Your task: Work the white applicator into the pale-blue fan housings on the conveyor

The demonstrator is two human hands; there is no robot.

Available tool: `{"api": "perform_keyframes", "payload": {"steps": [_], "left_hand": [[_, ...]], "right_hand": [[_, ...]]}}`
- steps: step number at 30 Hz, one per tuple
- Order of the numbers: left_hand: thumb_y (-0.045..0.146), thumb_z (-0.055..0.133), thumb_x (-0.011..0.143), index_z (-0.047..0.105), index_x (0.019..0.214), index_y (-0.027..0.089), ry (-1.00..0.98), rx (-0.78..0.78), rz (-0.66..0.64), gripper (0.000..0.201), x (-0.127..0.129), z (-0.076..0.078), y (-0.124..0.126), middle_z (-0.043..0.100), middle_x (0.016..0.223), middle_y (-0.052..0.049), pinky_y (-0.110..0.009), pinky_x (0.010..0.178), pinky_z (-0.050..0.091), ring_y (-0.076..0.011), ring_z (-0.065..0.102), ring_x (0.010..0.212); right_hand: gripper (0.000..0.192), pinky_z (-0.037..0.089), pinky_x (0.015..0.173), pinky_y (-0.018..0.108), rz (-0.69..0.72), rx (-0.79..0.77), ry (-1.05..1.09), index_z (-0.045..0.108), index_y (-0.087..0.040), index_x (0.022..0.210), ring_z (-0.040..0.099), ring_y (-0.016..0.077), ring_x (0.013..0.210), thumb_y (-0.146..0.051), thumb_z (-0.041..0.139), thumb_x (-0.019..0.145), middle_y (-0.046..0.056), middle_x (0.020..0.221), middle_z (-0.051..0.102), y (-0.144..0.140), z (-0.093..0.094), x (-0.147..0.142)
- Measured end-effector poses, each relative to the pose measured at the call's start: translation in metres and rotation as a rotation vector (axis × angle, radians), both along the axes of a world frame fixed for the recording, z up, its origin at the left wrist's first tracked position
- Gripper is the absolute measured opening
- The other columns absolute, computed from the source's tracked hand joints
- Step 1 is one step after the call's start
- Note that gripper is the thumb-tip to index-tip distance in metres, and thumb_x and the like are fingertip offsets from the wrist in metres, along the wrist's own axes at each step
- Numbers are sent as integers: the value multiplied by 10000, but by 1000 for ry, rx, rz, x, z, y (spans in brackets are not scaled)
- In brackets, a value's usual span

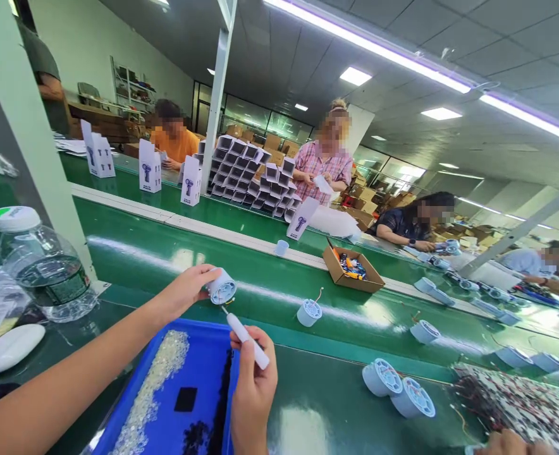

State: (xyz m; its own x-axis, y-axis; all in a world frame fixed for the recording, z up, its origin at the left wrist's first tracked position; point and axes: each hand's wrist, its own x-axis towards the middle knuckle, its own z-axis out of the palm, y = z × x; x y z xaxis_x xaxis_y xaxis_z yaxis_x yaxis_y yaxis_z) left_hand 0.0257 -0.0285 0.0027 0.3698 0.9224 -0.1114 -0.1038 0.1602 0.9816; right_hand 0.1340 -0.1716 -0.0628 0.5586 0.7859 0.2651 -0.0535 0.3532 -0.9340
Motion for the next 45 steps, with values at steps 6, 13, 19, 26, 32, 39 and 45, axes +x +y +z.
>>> {"api": "perform_keyframes", "payload": {"steps": [6,13,19,26,32,39,45], "left_hand": [[440,580,672,544,643,175,186,221,36,269,3,-4,-2,530,621,21,-243,544,409,-131,511,590],[430,548,709,501,668,182,171,190,-57,256,5,-3,-7,505,623,40,-238,542,388,-118,498,576],[427,551,704,504,663,181,158,194,-52,254,4,-4,-6,492,619,43,-234,536,378,-111,478,568],[401,565,685,488,664,177,170,103,-123,238,8,2,-14,480,602,44,-215,494,352,-95,430,542],[319,543,703,424,606,193,142,184,126,199,12,9,-28,423,537,65,-191,432,312,-80,389,481],[463,570,727,337,512,186,-74,192,323,421,21,3,-36,312,475,75,-178,407,290,-52,314,421],[463,645,656,425,560,190,-283,-12,346,364,25,0,-43,381,455,79,-188,358,287,-64,361,384]], "right_hand": [[274,489,849,370,29,-25,70,558,-179,1054,619,235,997,-386,509,881,103,1071,647,4,-1,2],[275,485,842,363,49,-37,61,568,-177,1044,627,223,971,-392,508,882,94,1041,662,3,0,2],[258,487,831,332,49,-28,76,570,-197,1027,630,204,953,-401,511,880,70,1021,666,3,0,2],[278,471,836,326,58,-39,61,565,-195,1027,616,201,955,-418,511,872,68,1024,657,4,0,0],[338,427,592,221,-24,-241,-177,585,-183,982,520,132,645,-479,486,852,0,756,595,3,3,-3],[388,295,472,234,244,-288,-465,599,-188,838,363,120,489,-461,335,918,-41,546,415,1,5,-21],[369,386,540,248,138,-217,-395,635,-210,983,508,163,586,-451,363,916,23,678,594,-2,-6,-27]]}}
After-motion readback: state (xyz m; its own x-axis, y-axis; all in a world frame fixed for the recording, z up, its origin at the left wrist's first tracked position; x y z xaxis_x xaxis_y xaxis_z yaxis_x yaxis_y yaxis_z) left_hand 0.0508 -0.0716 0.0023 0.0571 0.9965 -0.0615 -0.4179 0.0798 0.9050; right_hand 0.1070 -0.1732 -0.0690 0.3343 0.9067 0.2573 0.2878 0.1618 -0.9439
